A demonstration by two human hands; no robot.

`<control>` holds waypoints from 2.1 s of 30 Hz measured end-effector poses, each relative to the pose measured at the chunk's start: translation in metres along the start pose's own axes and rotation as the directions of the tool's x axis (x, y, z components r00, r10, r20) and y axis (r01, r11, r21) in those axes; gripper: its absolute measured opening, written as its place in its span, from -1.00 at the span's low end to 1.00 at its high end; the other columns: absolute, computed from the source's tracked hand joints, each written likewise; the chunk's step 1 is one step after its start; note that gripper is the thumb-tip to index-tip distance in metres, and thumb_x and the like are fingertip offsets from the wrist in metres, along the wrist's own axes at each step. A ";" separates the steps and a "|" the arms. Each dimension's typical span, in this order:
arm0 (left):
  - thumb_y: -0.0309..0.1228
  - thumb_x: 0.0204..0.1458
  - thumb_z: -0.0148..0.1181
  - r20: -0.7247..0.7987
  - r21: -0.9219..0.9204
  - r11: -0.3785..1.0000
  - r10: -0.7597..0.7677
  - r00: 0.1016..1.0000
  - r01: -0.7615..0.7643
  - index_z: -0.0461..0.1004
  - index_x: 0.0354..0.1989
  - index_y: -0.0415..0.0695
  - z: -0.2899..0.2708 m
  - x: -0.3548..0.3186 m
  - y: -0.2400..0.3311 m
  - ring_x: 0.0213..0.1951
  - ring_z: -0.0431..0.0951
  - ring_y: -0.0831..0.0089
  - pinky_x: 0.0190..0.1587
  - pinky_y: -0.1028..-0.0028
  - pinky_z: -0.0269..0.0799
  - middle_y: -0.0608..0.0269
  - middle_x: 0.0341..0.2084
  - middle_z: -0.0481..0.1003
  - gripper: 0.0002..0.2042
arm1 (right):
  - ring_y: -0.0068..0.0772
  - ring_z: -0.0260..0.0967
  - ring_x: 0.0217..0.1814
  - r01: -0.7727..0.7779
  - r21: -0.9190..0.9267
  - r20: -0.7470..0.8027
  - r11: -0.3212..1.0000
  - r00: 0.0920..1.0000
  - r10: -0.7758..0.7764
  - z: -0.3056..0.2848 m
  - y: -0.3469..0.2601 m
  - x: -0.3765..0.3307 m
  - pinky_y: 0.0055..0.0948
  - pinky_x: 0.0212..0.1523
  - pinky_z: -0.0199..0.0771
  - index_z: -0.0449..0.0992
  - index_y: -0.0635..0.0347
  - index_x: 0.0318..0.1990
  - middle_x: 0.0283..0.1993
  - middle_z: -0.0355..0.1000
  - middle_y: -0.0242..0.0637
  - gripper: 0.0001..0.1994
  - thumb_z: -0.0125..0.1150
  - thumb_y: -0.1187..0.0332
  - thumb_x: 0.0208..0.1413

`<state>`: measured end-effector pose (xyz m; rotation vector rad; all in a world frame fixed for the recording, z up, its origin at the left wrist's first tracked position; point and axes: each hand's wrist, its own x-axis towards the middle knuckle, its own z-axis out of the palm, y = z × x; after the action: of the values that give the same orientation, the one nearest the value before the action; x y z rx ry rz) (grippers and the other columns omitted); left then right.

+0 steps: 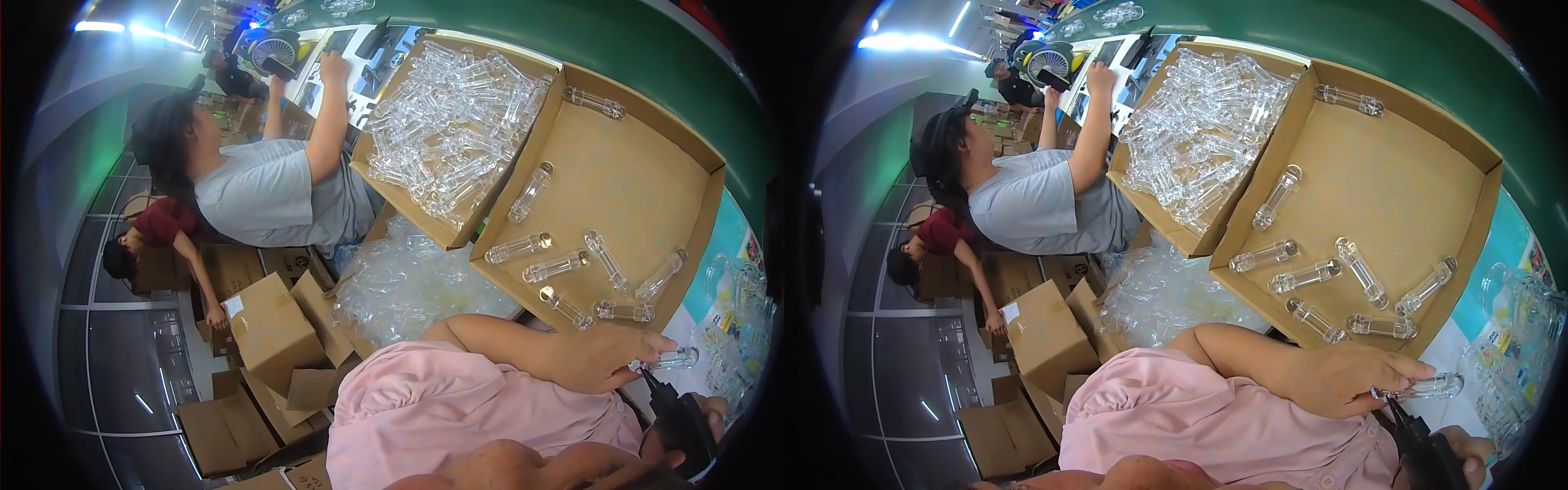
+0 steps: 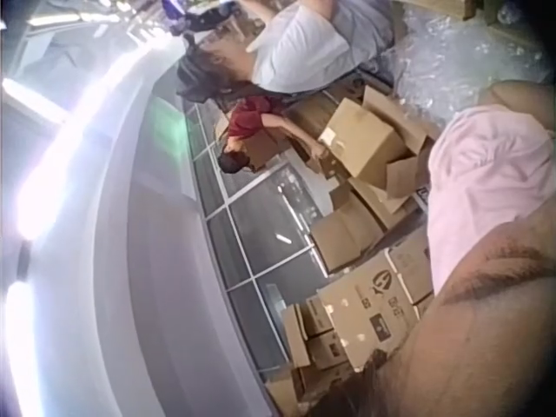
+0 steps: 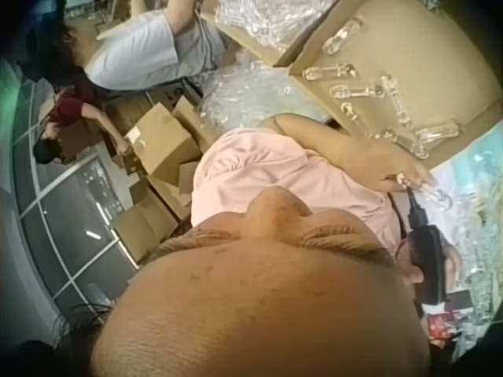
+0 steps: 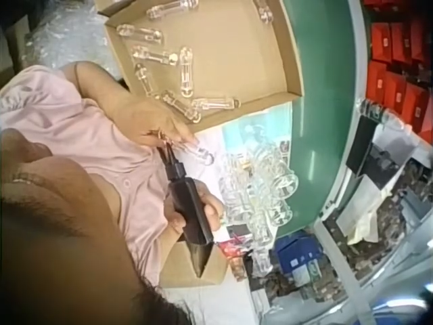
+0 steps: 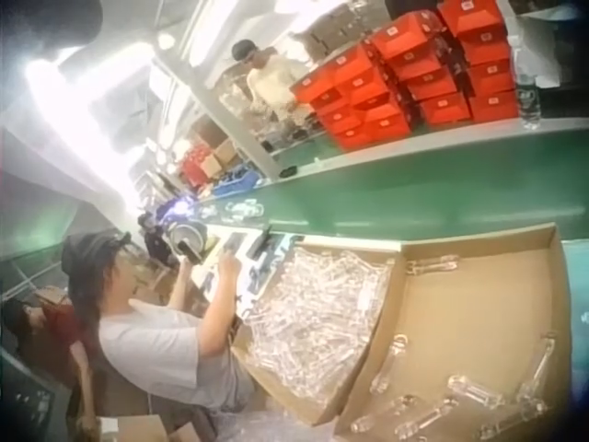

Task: Inspecting glass jars, attaching components using a handheld tool, and packing them into boxes with bubble wrap.

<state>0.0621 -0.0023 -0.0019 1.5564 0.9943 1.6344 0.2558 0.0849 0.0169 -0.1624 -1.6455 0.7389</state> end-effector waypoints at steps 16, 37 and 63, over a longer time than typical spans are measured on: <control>-0.68 -0.26 0.20 0.007 0.287 0.949 0.131 0.991 -0.128 0.25 -0.17 -0.18 0.003 -0.004 0.033 -0.23 0.51 0.17 -0.32 0.41 0.47 -0.01 -0.03 0.37 -0.59 | -0.38 0.11 -0.26 -0.521 0.022 -0.233 0.853 0.827 0.511 -0.001 -0.045 -0.015 -0.47 -0.19 0.11 0.19 0.41 0.01 -0.19 0.14 -0.15 -0.30 -0.10 -0.14 -0.03; -0.70 -0.17 0.18 0.201 0.331 0.935 0.062 0.978 -0.127 0.22 -0.19 -0.22 0.049 0.030 0.072 0.02 0.40 0.21 0.00 0.41 0.35 -0.17 -0.07 0.37 -0.64 | -0.43 0.33 -0.18 -0.408 0.292 -0.188 0.865 0.862 0.471 -0.021 -0.096 0.045 -0.49 -0.14 0.36 0.11 0.24 0.02 -0.10 0.36 -0.06 -0.53 0.07 0.21 0.02; -0.75 -0.21 0.18 0.191 0.044 0.985 0.157 0.969 -0.168 0.22 -0.17 -0.19 0.117 0.014 0.065 -0.04 0.43 0.13 -0.08 0.40 0.39 -0.33 -0.06 0.31 -0.59 | -0.42 0.35 -0.22 -0.409 0.167 -0.273 0.897 0.855 0.441 -0.083 -0.142 0.017 -0.48 -0.17 0.38 0.12 0.27 -0.03 -0.17 0.38 -0.06 -0.53 0.07 0.16 0.03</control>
<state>0.1798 -0.0125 0.0621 1.8366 0.8410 1.5429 0.3708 0.0128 0.1109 -0.5560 -1.2797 1.0764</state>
